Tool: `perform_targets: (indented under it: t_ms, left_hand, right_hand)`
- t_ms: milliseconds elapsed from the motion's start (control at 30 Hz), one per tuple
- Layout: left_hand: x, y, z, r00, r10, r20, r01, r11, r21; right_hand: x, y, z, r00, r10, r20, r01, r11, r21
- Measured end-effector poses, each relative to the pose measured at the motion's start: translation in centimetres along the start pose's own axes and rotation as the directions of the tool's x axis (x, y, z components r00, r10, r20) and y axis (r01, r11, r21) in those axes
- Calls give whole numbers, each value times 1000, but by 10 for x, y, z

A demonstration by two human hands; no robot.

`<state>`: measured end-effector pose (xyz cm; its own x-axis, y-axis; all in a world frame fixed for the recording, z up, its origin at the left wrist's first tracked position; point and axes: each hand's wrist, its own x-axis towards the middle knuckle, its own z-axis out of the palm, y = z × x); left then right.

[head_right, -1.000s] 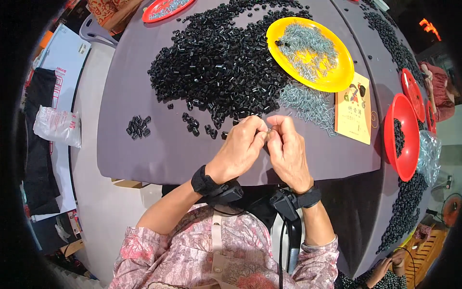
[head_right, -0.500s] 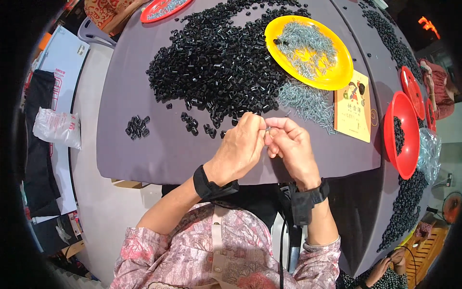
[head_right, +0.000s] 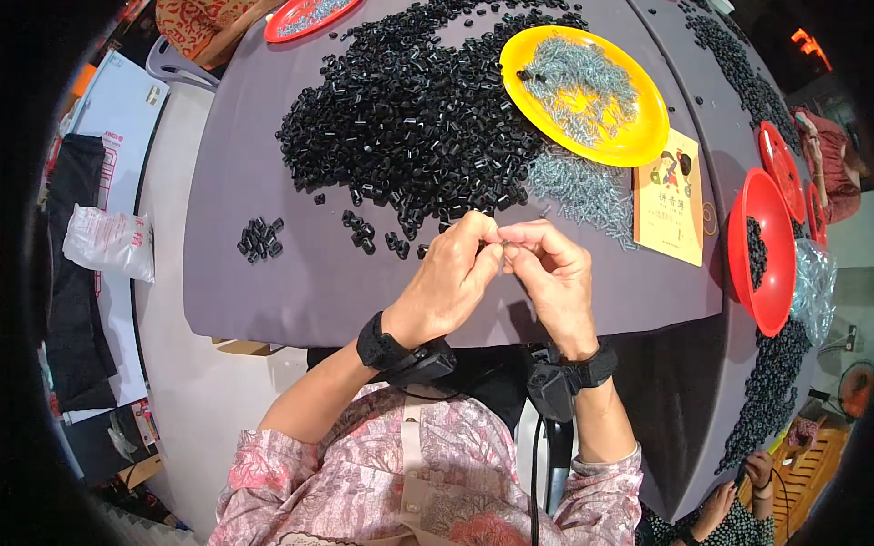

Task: Sorting and inspecting small black plastic components on a circular assembly table.

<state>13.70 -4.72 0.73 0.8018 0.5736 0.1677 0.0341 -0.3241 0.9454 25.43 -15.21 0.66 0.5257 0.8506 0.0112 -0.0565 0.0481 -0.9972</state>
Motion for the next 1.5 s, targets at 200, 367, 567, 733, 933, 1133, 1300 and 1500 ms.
perform_targets:
  t_ms: [200,367,567,733,933,1133,1300,1500]
  left_hand:
    - [-1,-8,4,1000,8,-27,-7,998,59]
    - [-2,-5,5,998,49,-43,-38,974,222]
    - [-2,-1,4,995,85,48,-97,913,397]
    - [-3,3,3,999,43,31,-51,954,295]
    - [-5,-6,0,993,115,-10,-110,972,207]
    - [-6,2,-2,998,56,-15,-54,990,127]
    - [-5,0,-1,999,-19,-43,24,994,109]
    - [-5,-3,-1,994,-105,-30,105,994,3]
  right_hand:
    - [-3,9,2,996,53,-74,-45,994,103]
    - [-1,6,5,989,119,-86,-109,988,110]
    - [0,2,0,983,184,-9,-182,975,132]
    - [0,1,-4,955,290,63,-292,881,373]
    - [2,6,-7,975,222,-2,-214,944,251]
    - [0,7,-4,990,133,-54,-131,991,24]
    - [-4,4,2,988,132,-80,-134,991,-20]
    - [-6,7,6,990,110,-93,-112,994,-9]
